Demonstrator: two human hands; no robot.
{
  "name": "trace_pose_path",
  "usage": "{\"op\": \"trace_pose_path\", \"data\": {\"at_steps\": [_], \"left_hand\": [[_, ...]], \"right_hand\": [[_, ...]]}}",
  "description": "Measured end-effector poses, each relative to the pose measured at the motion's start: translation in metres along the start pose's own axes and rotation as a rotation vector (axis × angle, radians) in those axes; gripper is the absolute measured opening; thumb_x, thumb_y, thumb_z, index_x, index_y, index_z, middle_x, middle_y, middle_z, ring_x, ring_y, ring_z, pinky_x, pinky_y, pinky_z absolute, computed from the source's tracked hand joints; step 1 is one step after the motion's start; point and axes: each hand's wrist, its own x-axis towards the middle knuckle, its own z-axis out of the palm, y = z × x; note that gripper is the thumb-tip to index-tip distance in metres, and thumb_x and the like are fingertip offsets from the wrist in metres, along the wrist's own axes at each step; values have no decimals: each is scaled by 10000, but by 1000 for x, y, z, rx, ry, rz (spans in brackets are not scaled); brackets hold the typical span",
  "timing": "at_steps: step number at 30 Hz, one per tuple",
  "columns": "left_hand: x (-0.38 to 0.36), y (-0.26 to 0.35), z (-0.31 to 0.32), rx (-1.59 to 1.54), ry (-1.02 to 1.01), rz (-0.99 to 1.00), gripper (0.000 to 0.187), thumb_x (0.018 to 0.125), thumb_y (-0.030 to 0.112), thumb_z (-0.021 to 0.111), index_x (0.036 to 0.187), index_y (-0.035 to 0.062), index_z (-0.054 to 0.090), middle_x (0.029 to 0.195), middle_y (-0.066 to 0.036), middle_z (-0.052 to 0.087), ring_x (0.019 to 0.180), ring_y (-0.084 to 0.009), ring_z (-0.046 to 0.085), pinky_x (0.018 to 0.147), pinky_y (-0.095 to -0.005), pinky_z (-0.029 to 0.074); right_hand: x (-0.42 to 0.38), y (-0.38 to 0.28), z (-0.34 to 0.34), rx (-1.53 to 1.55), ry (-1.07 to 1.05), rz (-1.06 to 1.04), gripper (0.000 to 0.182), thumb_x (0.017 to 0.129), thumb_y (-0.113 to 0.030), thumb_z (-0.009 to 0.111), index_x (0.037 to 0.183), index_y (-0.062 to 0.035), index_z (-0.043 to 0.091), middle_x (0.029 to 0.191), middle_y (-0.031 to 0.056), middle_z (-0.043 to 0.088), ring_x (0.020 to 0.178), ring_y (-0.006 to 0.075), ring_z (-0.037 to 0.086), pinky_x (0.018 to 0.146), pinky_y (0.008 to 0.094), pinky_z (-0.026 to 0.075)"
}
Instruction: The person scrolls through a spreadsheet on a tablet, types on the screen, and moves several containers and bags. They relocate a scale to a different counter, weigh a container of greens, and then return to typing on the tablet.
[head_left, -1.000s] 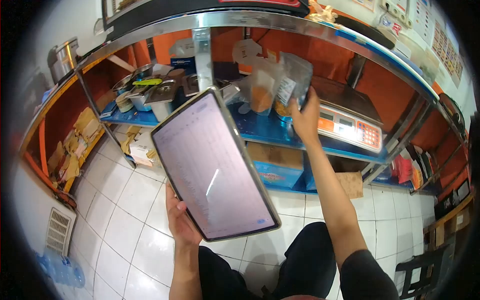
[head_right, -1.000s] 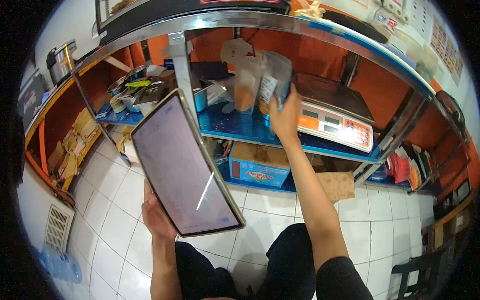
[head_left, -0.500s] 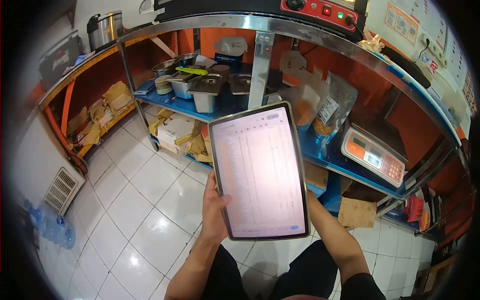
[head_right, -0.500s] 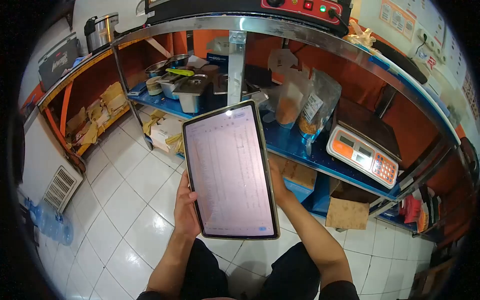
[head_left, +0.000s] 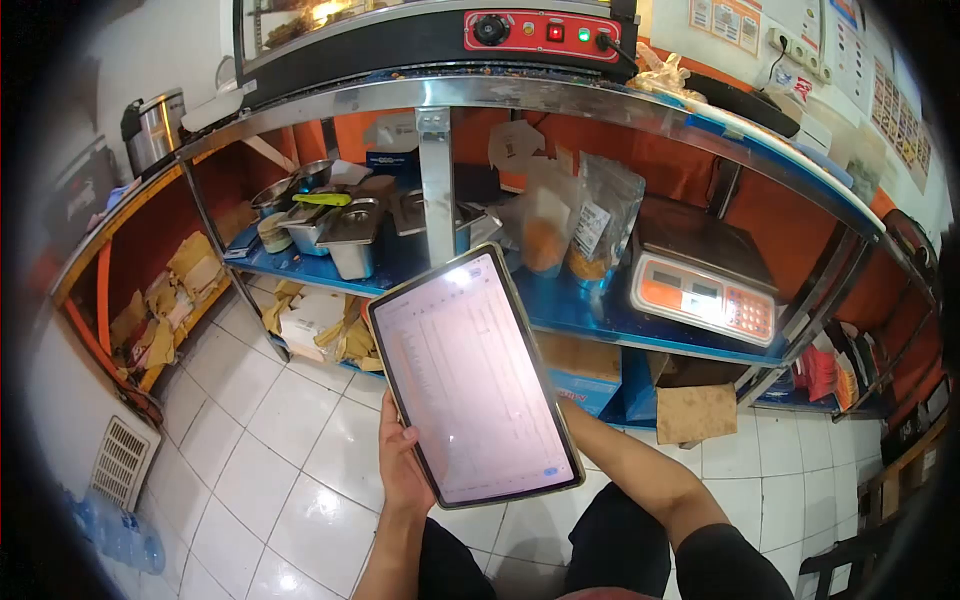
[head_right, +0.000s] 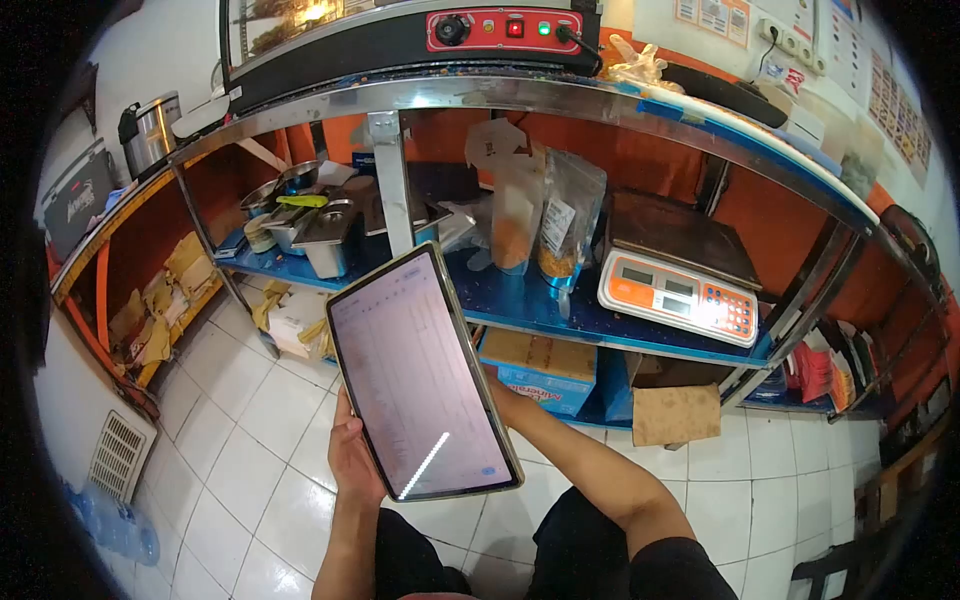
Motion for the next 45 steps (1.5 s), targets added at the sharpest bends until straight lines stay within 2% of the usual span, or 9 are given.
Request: {"op": "trace_pose_path", "data": {"at_steps": [11, 13, 19, 22, 25, 28, 32, 37, 45], "left_hand": [[-7, -4, -21, -220, -121, -171, 793, 781, 410, 521, 1419, 40, 229, 1359, -125, 396, 1210, -271, 437, 986, -383, 391], [-10, 0, -16, -252, -147, -200, 836, 779, 457, 530, 1419, 25, 208, 1374, -138, 377, 1230, -275, 424, 993, -395, 387], [-15, -1, -14, -310, -110, -199, 876, 760, 506, 537, 1407, 10, 215, 1353, -160, 397, 1226, -289, 431, 997, -411, 385], [-18, -3, -20, -428, -46, -176, 697, 800, 505, 529, 1293, 24, 426, 1094, -158, 617, 824, -267, 648, 735, -370, 531], [-15, -2, -15, -561, -204, -166, 801, 780, 538, 500, 1305, -51, 364, 1205, -179, 531, 1014, -289, 579, 846, -405, 498], [-14, -1, 4, -536, -105, -92, 703, 825, 521, 485, 1217, -58, 415, 1102, -149, 589, 528, -207, 572, 424, -317, 484], [-14, 2, -9, -487, -250, -109, 773, 846, 460, 490, 1449, 92, 175, 1266, -178, 533, 736, -248, 639, 675, -336, 546], [-14, 3, -10, -471, -403, -107, 638, 896, 365, 478, 1418, 117, 208, 1309, -111, 507, 974, -213, 630, 791, -320, 532], [-16, 3, -6, -397, -273, -77, 645, 887, 374, 477, 1420, 120, 216, 1286, -106, 529, 909, -130, 639, 700, -260, 527]], "right_hand": [[11, -44, 10, -218, -496, -128, 489, 799, -77, 636, 1269, -69, 499, 1351, 173, 407, 1228, 329, 429, 1017, 399, 379], [0, -71, 1, 331, -403, 389, 496, 780, -65, 653, 1254, -61, 508, 1345, 152, 400, 1211, 325, 445, 997, 385, 399], [5, 4, 12, -209, -487, 100, 465, 767, -195, 707, 1173, -37, 543, 1331, 216, 372, 1120, 290, 516, 930, 358, 447], [0, 31, 21, -387, -525, -118, 494, 769, -249, 704, 1178, -36, 527, 1354, 220, 356, 1126, 309, 510, 937, 361, 442], [-9, 22, 18, -339, -450, -36, 488, 770, -244, 699, 1178, -40, 524, 1347, 221, 361, 1167, 319, 475, 960, 362, 422], [-9, 14, 14, -317, -390, -155, 399, 783, -220, 672, 1101, -14, 548, 1195, 187, 503, 1173, 358, 439, 966, 408, 385], [-7, 0, 9, -284, -505, -29, 384, 789, -200, 659, 1105, -16, 540, 1135, 155, 527, 1120, 329, 474, 941, 407, 395], [-5, 1, 10, -329, -548, 16, 383, 794, -193, 656, 1113, -19, 535, 1143, 132, 531, 1129, 315, 473, 945, 404, 391], [-5, -4, 8, -333, -612, 135, 436, 808, -229, 662, 1181, -45, 528, 1179, 169, 525, 1154, 327, 479, 929, 410, 410]]}}
